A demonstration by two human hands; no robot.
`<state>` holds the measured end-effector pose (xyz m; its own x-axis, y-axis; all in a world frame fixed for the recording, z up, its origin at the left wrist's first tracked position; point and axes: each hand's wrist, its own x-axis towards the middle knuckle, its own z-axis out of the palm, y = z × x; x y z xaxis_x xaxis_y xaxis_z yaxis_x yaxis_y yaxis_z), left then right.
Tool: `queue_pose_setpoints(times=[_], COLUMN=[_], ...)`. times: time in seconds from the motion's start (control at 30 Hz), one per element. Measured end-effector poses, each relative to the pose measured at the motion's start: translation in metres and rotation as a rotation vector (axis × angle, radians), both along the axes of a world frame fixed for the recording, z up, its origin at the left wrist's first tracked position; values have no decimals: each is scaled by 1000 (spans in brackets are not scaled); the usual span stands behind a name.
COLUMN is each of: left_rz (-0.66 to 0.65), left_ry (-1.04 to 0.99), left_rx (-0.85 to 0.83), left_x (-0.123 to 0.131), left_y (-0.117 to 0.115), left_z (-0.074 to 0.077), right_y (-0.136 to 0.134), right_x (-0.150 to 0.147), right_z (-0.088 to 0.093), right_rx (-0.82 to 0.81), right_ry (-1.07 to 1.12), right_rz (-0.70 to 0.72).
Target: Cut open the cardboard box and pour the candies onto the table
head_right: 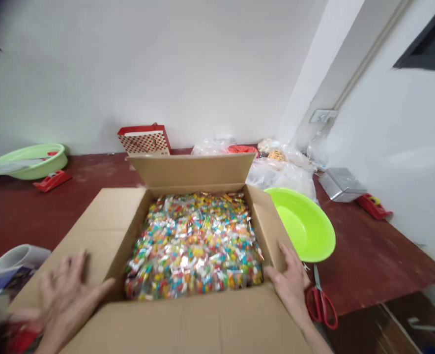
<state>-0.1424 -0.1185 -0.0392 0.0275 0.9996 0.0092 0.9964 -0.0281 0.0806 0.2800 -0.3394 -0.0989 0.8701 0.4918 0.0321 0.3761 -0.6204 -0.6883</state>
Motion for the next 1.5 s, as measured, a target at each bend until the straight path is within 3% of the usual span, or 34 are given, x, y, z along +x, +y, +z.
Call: queue_pose_setpoints(times=[0.13, 0.3, 0.47, 0.63, 0.83, 0.93, 1.03, 1.23, 1.43, 1.5], left_rz=[-59, -132, -154, -204, -253, -194, -104, -159, -300, -273], left_ry=[-18, 59, 79, -62, -83, -112, -72, -194, -270, -259], left_rx=[89, 16, -13, 196, 271, 280, 183, 129, 207, 220], left_x=[31, 22, 12, 7, -1, 14, 44, 101, 122, 129], left_y=[-10, -28, -38, -40, -16, 15, 53, 123, 179, 199], left_z=[21, 24, 18, -1, -18, -13, 2, 27, 28, 23], right_y=[12, 7, 5, -1, 10, 40, 84, 192, 287, 310], right_x=[3, 4, 1, 1, -2, 1, 13, 65, 112, 119], right_z=[5, 14, 16, 10, 12, 15, 21, 20, 19, 24], right_rx=[-85, -112, -28, 47, 57, 82, 99, 15, -57, -129], right_ry=[-85, -58, -5, -37, -35, -78, -118, -217, -270, -334], right_rz=[118, 153, 89, 49, -6, 41, 100, 164, 205, 259])
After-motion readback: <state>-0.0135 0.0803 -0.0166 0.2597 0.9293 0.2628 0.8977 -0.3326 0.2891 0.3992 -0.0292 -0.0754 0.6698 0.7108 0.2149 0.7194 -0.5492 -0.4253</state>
